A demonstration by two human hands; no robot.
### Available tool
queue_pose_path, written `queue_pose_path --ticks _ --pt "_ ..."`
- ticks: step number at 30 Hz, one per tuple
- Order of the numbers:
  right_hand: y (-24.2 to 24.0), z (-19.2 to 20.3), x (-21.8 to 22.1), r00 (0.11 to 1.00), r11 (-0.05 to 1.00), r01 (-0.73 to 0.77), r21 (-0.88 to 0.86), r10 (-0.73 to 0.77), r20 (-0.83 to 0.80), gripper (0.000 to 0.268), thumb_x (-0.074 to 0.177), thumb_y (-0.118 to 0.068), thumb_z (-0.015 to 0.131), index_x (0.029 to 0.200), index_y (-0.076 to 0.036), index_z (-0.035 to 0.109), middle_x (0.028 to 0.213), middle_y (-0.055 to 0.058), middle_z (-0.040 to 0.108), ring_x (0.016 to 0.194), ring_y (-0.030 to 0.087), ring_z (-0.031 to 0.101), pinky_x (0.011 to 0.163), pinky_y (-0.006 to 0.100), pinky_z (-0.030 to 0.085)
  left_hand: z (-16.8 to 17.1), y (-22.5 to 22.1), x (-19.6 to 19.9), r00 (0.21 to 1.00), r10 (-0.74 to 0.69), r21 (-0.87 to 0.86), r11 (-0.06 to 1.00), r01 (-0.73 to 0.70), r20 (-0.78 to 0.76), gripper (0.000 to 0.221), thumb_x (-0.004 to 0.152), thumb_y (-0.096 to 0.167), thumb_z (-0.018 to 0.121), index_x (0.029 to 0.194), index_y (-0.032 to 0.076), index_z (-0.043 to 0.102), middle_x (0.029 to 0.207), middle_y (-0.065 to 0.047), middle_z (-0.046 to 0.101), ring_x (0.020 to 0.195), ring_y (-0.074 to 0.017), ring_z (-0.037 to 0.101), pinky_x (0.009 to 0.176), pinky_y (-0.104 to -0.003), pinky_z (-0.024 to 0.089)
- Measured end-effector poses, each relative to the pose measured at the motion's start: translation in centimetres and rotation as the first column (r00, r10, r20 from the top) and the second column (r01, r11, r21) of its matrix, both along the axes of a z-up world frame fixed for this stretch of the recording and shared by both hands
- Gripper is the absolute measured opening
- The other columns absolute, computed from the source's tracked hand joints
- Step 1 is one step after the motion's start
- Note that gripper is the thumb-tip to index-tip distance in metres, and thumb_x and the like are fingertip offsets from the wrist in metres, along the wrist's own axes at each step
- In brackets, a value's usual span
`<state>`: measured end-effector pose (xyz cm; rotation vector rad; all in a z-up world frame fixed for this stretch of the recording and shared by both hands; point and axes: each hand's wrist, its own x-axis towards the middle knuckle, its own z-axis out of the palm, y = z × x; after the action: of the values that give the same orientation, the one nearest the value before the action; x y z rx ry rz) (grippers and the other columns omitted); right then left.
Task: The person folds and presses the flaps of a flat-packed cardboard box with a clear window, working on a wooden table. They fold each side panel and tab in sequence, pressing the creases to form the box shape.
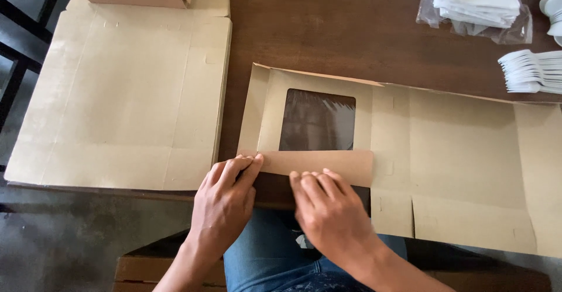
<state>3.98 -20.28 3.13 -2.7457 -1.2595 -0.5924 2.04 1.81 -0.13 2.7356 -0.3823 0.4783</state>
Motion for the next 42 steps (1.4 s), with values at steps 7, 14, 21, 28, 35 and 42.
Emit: queue_pose_path --ticks 7,14,21,28,35,42 --pt "-3.1 0.0 -0.2 0.999 0.999 0.036 -0.036 -0.036 0.014 0.034 0.093 -0.016 0.064 0.123 0.0 0.069 0.103 0.008 0.069 0.094 0.023 0.065 0.101 0.039 0.053 0.5 -0.3 0.0 1.0 -0.009 0.008 1.0 0.009 0.017 0.048 0.088 0.005 0.062 0.135 0.009 0.065 0.12 -0.005 0.062 0.108 -0.0274 0.061 0.09 -0.043 0.055" --pt "-6.3 -0.3 -0.5 0.996 0.995 0.087 -0.039 -0.087 -0.015 0.029 0.095 -0.016 0.064 0.12 -0.003 0.073 0.104 0.009 0.076 0.094 0.022 0.071 0.107 0.044 0.052 0.8 -0.9 -0.2 0.998 0.001 0.057 0.998 -0.004 0.059 0.038 0.097 0.029 0.063 0.129 0.009 0.067 0.119 -0.007 0.063 0.106 -0.0271 0.062 0.092 -0.044 0.055" --pt "-8.9 0.0 -0.4 0.994 0.993 0.109 -0.035 -0.11 -0.022 0.025 0.093 -0.013 0.062 0.114 -0.005 0.072 0.099 0.006 0.071 0.088 0.021 0.067 0.11 0.049 0.05 0.1 -1.0 -0.6 0.997 -0.01 0.117 0.993 0.0 0.079 0.044 0.1 0.032 0.061 0.135 0.006 0.063 0.13 -0.009 0.064 0.125 -0.0283 0.06 0.109 -0.045 0.049" --pt "-10.4 0.3 0.8 0.948 0.96 0.073 0.271 0.018 -0.319 0.021 0.092 -0.007 0.063 0.109 0.001 0.073 0.142 0.021 0.057 0.127 0.034 0.057 0.101 0.043 0.058 -1.4 -2.5 -1.7 0.998 0.048 0.156 0.986 -0.052 0.032 0.051 0.104 0.033 0.054 0.143 -0.001 0.054 0.145 -0.019 0.055 0.14 -0.0371 0.05 0.113 -0.049 0.045" --pt "-12.6 -1.1 1.5 0.895 0.933 0.064 0.353 0.103 -0.434 0.031 0.097 -0.01 0.058 0.124 -0.004 0.071 0.143 0.015 0.063 0.134 0.029 0.06 0.117 0.044 0.045 -1.1 -5.5 -1.3 0.996 -0.024 0.143 0.99 0.011 0.091 0.051 0.105 0.032 0.054 0.139 -0.006 0.056 0.144 -0.023 0.056 0.138 -0.0366 0.052 0.12 -0.051 0.039" --pt "-12.9 -0.5 1.9 0.804 0.902 0.176 0.395 0.099 -0.586 0.036 0.101 -0.02 0.052 0.127 -0.007 0.072 0.14 0.01 0.067 0.136 0.026 0.059 0.113 0.041 0.046 -0.9 -10.2 -0.8 0.983 -0.182 0.083 0.98 0.181 0.007 0.055 0.104 0.033 0.056 0.142 -0.007 0.053 0.148 -0.026 0.053 0.143 -0.0398 0.046 0.121 -0.05 0.036"
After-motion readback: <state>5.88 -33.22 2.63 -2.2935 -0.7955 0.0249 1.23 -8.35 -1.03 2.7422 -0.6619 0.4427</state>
